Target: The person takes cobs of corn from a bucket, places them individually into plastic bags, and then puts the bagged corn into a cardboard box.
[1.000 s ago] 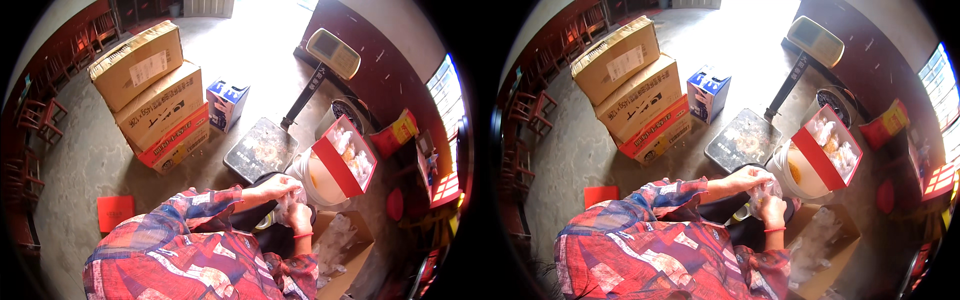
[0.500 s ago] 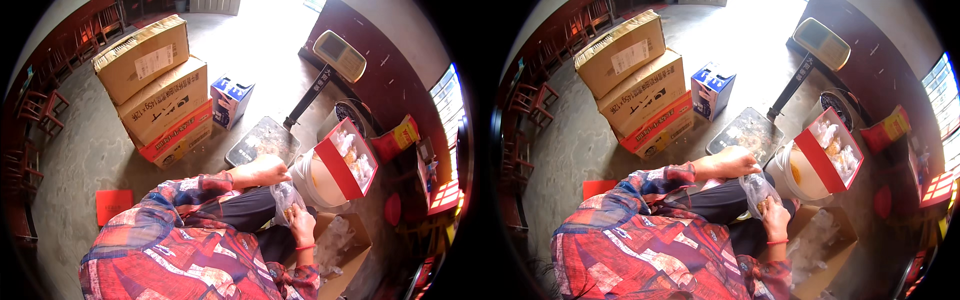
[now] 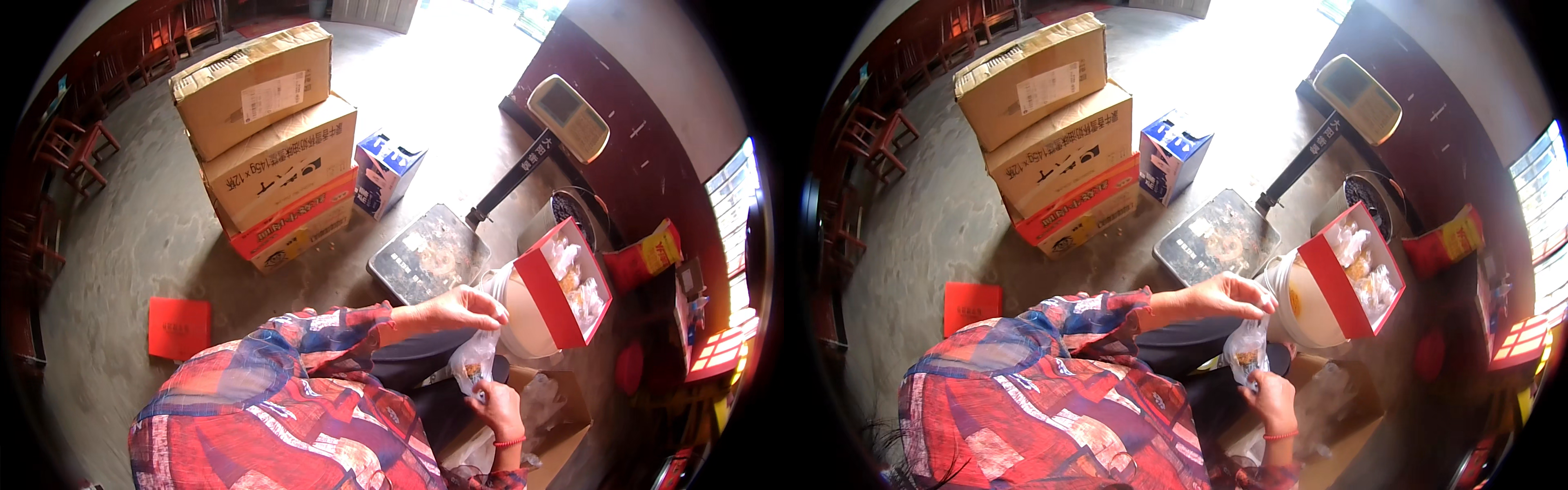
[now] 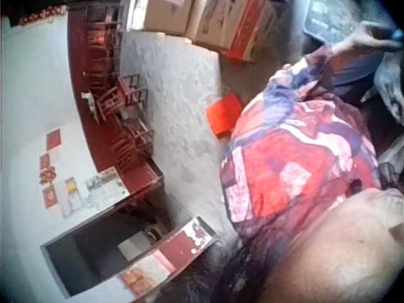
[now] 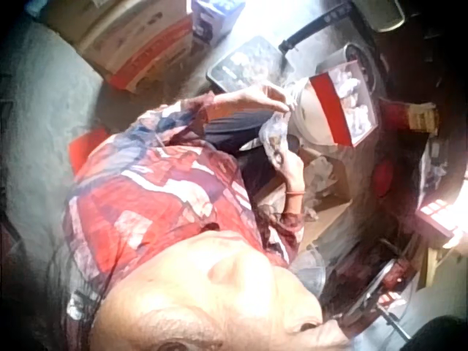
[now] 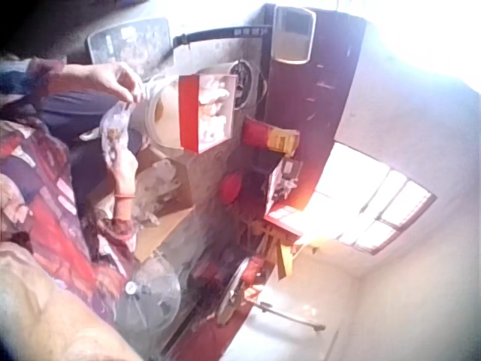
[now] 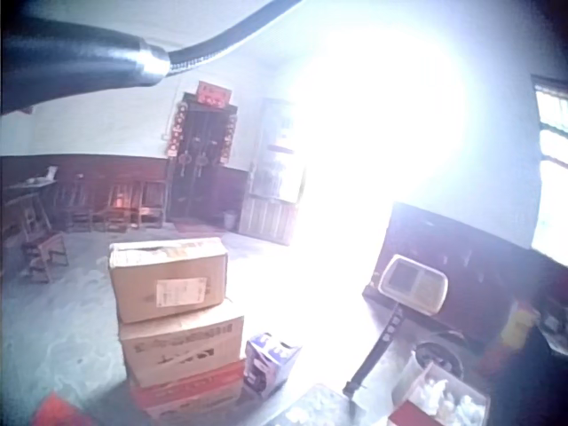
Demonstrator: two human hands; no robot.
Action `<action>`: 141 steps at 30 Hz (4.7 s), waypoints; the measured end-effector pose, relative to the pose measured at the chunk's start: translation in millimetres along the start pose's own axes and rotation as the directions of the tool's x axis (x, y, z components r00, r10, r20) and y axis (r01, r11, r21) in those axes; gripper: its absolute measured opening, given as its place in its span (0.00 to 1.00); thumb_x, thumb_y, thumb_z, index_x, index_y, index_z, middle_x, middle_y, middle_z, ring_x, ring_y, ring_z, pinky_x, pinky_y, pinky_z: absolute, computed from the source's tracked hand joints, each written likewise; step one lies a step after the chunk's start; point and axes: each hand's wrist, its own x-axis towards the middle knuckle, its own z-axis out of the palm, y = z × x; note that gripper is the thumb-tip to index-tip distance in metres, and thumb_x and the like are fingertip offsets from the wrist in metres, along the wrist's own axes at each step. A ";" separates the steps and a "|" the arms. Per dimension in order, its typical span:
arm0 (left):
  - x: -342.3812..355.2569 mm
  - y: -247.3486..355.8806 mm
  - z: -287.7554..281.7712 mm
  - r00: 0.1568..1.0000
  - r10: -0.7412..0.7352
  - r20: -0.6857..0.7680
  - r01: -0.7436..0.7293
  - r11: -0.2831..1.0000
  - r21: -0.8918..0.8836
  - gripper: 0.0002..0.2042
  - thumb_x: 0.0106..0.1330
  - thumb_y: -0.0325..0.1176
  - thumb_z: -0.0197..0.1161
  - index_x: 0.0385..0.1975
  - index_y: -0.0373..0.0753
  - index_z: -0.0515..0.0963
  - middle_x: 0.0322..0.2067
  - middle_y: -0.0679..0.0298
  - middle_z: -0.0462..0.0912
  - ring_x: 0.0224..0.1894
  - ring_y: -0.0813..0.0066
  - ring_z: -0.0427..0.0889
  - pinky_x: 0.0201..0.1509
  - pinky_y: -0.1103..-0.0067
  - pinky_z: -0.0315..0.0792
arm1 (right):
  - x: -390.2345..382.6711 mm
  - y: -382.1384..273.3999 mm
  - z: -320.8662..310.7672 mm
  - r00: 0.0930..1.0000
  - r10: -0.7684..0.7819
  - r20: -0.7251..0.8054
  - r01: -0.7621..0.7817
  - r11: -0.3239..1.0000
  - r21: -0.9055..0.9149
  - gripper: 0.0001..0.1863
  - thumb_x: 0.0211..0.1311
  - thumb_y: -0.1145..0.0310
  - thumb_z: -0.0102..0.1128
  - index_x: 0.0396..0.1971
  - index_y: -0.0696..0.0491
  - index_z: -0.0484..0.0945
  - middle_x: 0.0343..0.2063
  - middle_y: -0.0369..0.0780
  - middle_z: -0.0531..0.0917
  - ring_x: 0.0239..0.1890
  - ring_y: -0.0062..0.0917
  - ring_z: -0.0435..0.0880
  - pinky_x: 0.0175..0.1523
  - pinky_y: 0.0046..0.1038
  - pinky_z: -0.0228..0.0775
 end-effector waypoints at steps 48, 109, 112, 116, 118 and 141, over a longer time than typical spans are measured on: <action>9.8 -36.2 52.4 0.952 -0.164 0.258 -0.060 0.727 0.684 0.14 0.63 0.41 0.51 0.30 0.35 0.75 0.25 0.51 0.77 0.29 0.52 0.77 0.32 0.67 0.69 | -15.9 -28.8 -14.7 0.846 0.417 -0.332 -0.057 0.690 0.722 0.04 0.55 0.81 0.53 0.32 0.61 0.73 0.25 0.33 0.76 0.29 0.13 0.72 0.35 0.15 0.65; 12.9 -46.7 45.4 0.882 0.299 0.365 -0.445 0.269 0.854 0.04 0.42 0.37 0.62 0.17 0.46 0.79 0.17 0.70 0.78 0.28 0.67 0.78 0.33 0.70 0.68 | 5.4 1.1 33.5 0.701 0.569 -0.431 0.072 0.545 0.836 0.05 0.64 0.71 0.49 0.33 0.56 0.72 0.25 0.28 0.71 0.25 0.07 0.63 0.28 0.10 0.54; 11.9 -45.0 46.6 0.904 0.189 0.384 -0.417 0.180 0.891 0.03 0.43 0.37 0.58 0.16 0.48 0.75 0.19 0.73 0.77 0.31 0.72 0.76 0.39 0.76 0.66 | 3.6 7.1 33.5 0.696 0.536 -0.478 0.001 0.665 0.747 0.04 0.63 0.72 0.49 0.32 0.57 0.71 0.25 0.28 0.70 0.25 0.08 0.62 0.28 0.10 0.53; 10.5 -44.2 41.3 0.910 0.200 0.363 -0.393 0.136 0.909 0.02 0.43 0.36 0.58 0.14 0.48 0.75 0.16 0.72 0.77 0.28 0.72 0.78 0.38 0.76 0.66 | 7.7 -1.9 26.5 0.704 0.570 -0.423 -0.017 0.609 0.793 0.04 0.63 0.73 0.49 0.33 0.57 0.72 0.24 0.29 0.71 0.23 0.08 0.63 0.27 0.11 0.54; 8.6 -40.0 39.5 0.925 0.206 0.320 -0.362 0.211 0.908 0.04 0.44 0.36 0.60 0.13 0.47 0.74 0.15 0.69 0.76 0.25 0.69 0.77 0.37 0.74 0.67 | 8.0 -7.3 18.8 0.758 0.564 -0.327 0.023 0.478 0.878 0.04 0.62 0.73 0.49 0.34 0.56 0.73 0.23 0.29 0.71 0.21 0.09 0.64 0.25 0.11 0.55; 11.8 -47.2 53.7 0.964 0.142 0.226 -0.266 0.544 0.796 0.05 0.50 0.30 0.61 0.27 0.41 0.79 0.24 0.61 0.78 0.32 0.60 0.78 0.33 0.70 0.72 | 2.6 -3.3 23.2 0.795 0.575 -0.196 0.122 0.164 0.979 0.07 0.62 0.71 0.50 0.37 0.58 0.72 0.25 0.32 0.75 0.24 0.11 0.69 0.30 0.13 0.62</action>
